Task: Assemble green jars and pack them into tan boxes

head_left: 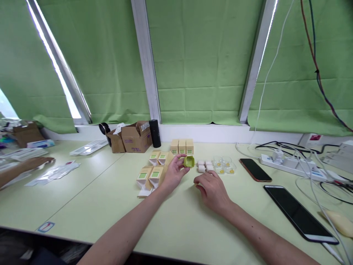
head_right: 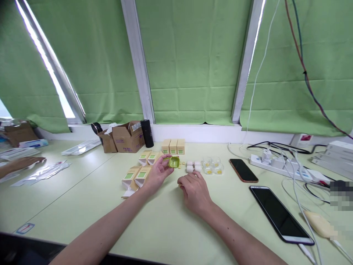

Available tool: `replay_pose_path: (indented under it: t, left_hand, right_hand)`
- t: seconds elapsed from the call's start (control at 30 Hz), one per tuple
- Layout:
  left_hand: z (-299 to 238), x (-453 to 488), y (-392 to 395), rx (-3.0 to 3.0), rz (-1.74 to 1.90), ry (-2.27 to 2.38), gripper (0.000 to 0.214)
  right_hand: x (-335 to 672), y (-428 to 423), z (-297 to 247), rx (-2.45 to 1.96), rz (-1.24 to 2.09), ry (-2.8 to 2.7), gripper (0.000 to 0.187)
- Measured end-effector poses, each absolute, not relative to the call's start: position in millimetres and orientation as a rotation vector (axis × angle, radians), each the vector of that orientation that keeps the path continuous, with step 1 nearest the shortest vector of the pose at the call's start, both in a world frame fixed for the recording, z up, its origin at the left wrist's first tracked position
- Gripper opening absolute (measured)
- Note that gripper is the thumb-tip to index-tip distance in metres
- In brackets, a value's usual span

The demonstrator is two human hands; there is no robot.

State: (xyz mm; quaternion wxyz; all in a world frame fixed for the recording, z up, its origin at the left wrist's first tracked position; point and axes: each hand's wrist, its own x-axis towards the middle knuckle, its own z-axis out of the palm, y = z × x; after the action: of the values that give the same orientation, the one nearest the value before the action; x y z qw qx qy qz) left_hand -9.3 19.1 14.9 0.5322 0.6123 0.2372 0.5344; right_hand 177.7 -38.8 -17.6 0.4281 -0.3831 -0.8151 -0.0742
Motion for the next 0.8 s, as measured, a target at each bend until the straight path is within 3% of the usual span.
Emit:
replay_pose_path:
  t: [0.13,0.3,0.57,0.8]
  left_hand:
    - [16.2,-7.3,15.4,1.493,1.244,0.567,0.052]
    - [14.6,-5.0,13.4,1.561,1.208,0.593,0.049]
    - [15.2,-2.3,7.9,1.623,1.127,0.596,0.05]
    - [14.2,-1.2,6.6,1.638,1.106,0.633,0.05]
  right_hand:
    - [179.8,-43.9,-4.7,-0.852,0.344,-1.796,0.019]
    - [185.0,-36.2,5.6,-0.873,0.727,-1.408,0.021]
    - [188.2,-28.8,3.6,-0.921,1.026,-1.096,0.046]
    - [189.8,-26.9,2.0,-0.916,1.077,-1.014,0.051]
